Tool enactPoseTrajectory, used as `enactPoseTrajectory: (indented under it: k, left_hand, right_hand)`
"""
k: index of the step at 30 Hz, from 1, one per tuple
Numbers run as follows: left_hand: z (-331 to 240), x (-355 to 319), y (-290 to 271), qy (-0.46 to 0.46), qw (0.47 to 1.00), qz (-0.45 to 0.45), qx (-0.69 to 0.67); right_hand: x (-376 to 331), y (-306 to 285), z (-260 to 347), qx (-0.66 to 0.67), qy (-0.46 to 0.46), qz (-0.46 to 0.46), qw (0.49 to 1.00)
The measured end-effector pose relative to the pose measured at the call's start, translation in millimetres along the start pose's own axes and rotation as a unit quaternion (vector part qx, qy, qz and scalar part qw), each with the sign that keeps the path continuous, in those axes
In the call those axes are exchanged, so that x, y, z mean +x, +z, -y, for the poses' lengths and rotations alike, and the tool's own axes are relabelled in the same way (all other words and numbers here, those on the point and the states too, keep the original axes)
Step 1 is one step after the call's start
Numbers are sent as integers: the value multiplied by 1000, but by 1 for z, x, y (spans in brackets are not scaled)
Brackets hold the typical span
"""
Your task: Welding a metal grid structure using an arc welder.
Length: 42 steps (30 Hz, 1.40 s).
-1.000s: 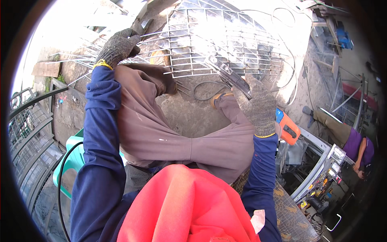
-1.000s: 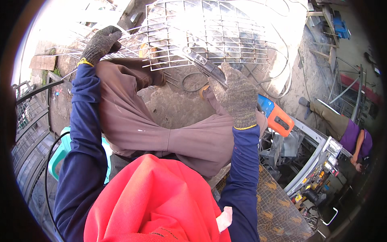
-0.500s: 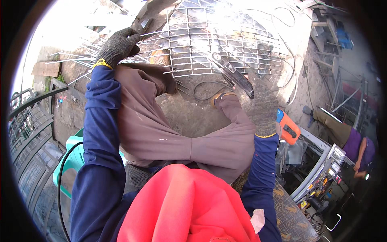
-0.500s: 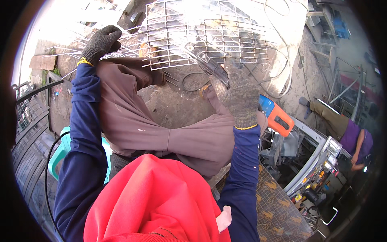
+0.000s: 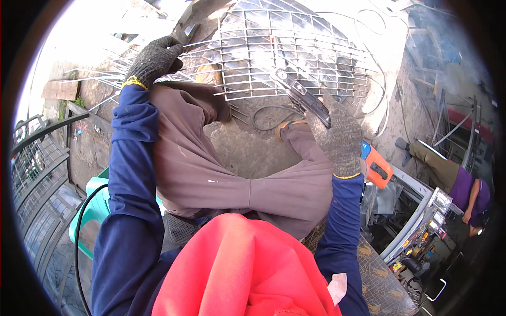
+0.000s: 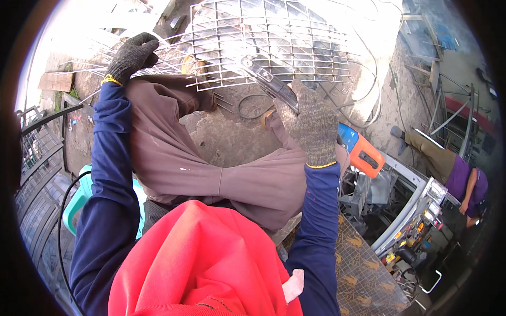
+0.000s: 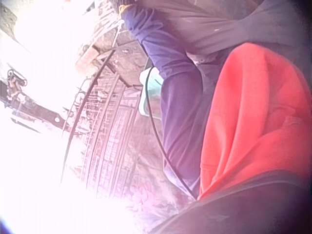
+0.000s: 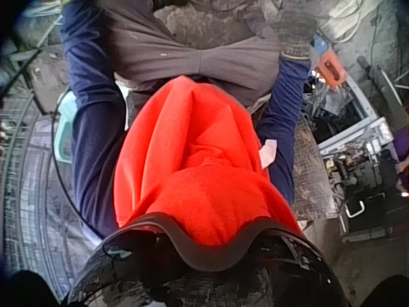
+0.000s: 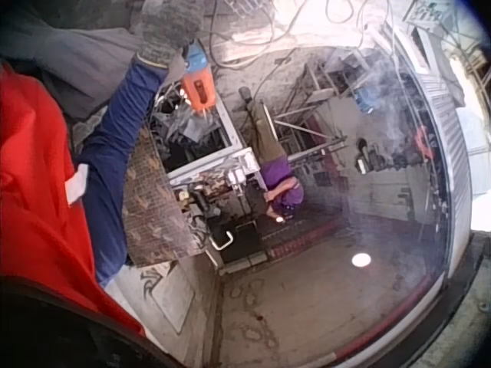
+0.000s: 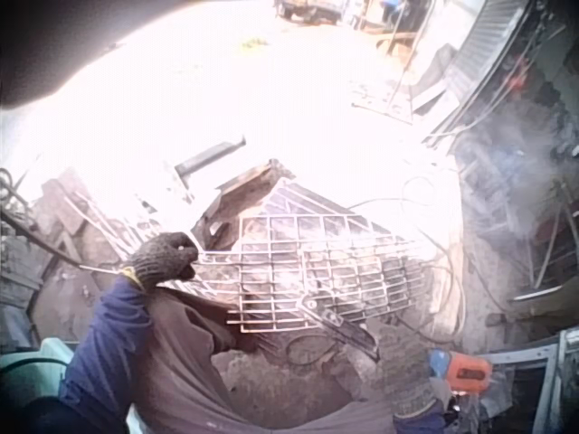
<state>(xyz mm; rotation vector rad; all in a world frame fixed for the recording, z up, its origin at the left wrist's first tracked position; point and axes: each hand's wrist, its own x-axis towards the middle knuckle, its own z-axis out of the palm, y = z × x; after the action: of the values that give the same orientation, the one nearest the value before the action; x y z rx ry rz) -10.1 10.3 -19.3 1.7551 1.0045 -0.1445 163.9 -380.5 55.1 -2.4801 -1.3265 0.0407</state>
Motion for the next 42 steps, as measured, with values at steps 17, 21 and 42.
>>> enactPoseTrajectory:
  k: [17,21,42]
  left_hand:
    - [0,-1,0,5,1000,4,-4]
    - [-1,-1,2,5,1000,2,-25]
    - [-1,-3,-6,33,998,-1,61]
  right_hand:
    - [2,-1,2,16,-5,-7,1000]
    - [2,1,0,15,-8,-6,1000]
    - [7,-4,18,28,-56,36,997]
